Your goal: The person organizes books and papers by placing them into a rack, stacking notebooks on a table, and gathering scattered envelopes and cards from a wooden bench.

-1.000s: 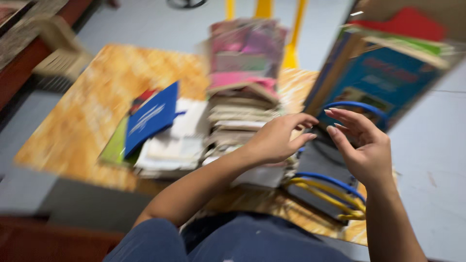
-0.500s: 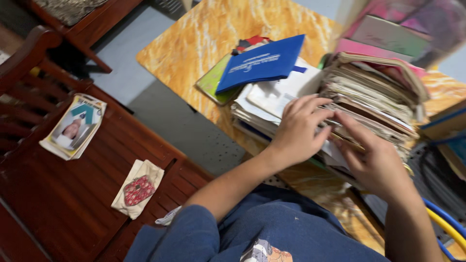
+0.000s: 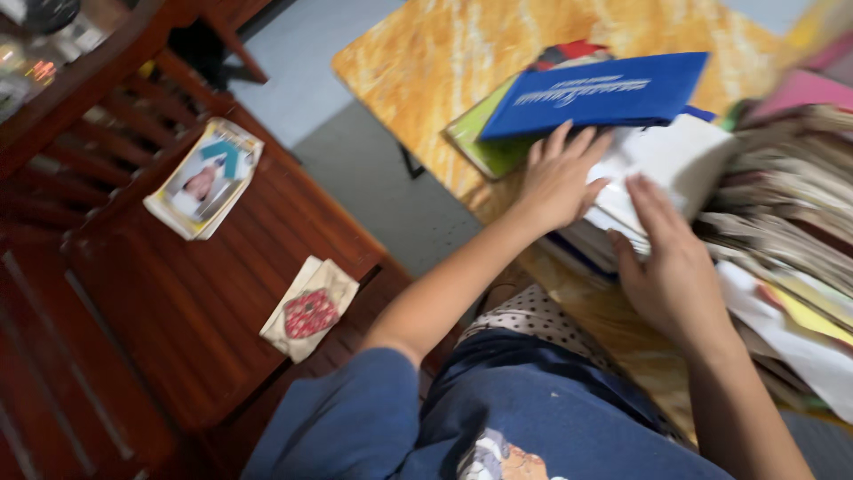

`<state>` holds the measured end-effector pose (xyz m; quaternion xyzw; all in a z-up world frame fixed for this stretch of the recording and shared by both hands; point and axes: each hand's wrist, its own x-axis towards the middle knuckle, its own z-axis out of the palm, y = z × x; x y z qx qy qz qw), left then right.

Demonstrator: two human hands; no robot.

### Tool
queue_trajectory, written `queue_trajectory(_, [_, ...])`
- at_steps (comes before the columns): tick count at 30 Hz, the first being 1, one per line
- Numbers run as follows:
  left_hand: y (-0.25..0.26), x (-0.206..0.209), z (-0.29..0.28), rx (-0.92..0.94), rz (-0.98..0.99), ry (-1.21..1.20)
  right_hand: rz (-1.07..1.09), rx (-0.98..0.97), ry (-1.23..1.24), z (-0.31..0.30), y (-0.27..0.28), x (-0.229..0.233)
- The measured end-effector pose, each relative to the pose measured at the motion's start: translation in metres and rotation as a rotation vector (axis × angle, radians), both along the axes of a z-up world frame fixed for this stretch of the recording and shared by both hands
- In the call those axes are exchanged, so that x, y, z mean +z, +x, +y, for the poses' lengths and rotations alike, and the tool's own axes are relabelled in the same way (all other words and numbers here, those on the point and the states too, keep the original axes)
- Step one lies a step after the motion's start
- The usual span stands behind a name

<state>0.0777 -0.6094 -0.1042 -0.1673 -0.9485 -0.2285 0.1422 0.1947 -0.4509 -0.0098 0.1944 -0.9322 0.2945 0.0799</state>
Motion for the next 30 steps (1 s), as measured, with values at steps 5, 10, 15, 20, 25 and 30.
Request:
queue_trajectory(5, [-0.07, -0.02, -0.022, 0.127, -0.383, 0.133, -0.062, -0.055, -0.204, -0.016, -0.048, -0.06])
queue_trajectory(10, [-0.107, -0.081, -0.031, 0.18, -0.448, 0.213, -0.026, -0.266, 0.123, -0.004, -0.073, -0.1])
queue_trajectory(15, [-0.104, -0.133, -0.018, 0.025, -0.858, 0.468, -0.084, -0.308, 0.114, 0.021, -0.087, -0.137])
queue_trajectory(20, [-0.091, -0.145, -0.009, 0.073, -0.703, 0.424, -0.168, -0.287, -0.284, 0.029, -0.098, -0.153])
queue_trajectory(25, [-0.121, -0.144, -0.019, -0.158, -0.958, 0.529, 0.043, -0.361, 0.179, 0.016, -0.08, -0.12])
queue_trajectory(30, [-0.143, -0.111, -0.034, -0.098, -0.943, 0.601, 0.148, -0.373, 0.458, 0.013, -0.081, -0.111])
